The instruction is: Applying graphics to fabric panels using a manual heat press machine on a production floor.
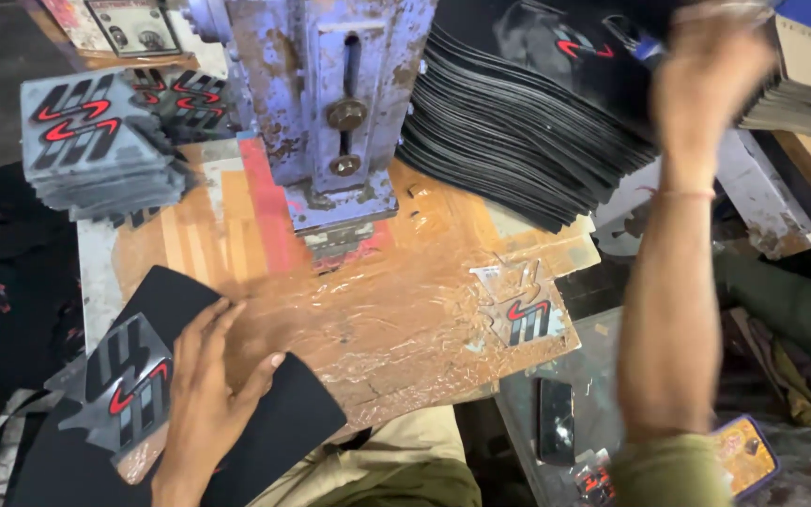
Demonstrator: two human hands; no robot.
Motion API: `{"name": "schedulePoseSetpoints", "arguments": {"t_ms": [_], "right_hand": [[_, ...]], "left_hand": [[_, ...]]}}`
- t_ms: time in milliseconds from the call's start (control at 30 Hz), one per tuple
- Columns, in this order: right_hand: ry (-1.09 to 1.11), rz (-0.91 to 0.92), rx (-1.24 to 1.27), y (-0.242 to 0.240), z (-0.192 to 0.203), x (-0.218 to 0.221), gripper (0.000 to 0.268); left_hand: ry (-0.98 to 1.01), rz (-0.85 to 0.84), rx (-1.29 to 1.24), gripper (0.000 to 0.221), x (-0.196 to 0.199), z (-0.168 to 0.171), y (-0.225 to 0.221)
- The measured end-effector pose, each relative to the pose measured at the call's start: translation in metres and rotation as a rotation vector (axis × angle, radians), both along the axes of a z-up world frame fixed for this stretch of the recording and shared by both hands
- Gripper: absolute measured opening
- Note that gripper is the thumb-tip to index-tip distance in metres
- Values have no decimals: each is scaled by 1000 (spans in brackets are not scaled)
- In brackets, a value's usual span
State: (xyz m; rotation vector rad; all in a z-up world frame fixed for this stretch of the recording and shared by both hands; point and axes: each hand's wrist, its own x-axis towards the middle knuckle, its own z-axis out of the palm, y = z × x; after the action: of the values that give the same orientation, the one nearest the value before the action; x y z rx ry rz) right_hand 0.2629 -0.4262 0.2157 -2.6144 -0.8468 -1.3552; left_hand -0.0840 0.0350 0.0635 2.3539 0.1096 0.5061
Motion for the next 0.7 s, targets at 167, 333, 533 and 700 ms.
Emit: {"name": "schedulePoseSetpoints", "arguments": {"t_ms": [167,333,533,700], "right_hand": [[-85,138,290,125,24,-199,35],[772,558,-156,127,-128,-288,32],[1199,529,150,119,-167,-300,32],[833,358,31,137,-174,-223,55]], "left_hand": [[-102,-174,-522,75,19,-22,20],[398,-352,-841,100,67,-21,48],[392,-203,213,111,49,-21,-41],[186,-147,250,109,61,-34,-42]]}}
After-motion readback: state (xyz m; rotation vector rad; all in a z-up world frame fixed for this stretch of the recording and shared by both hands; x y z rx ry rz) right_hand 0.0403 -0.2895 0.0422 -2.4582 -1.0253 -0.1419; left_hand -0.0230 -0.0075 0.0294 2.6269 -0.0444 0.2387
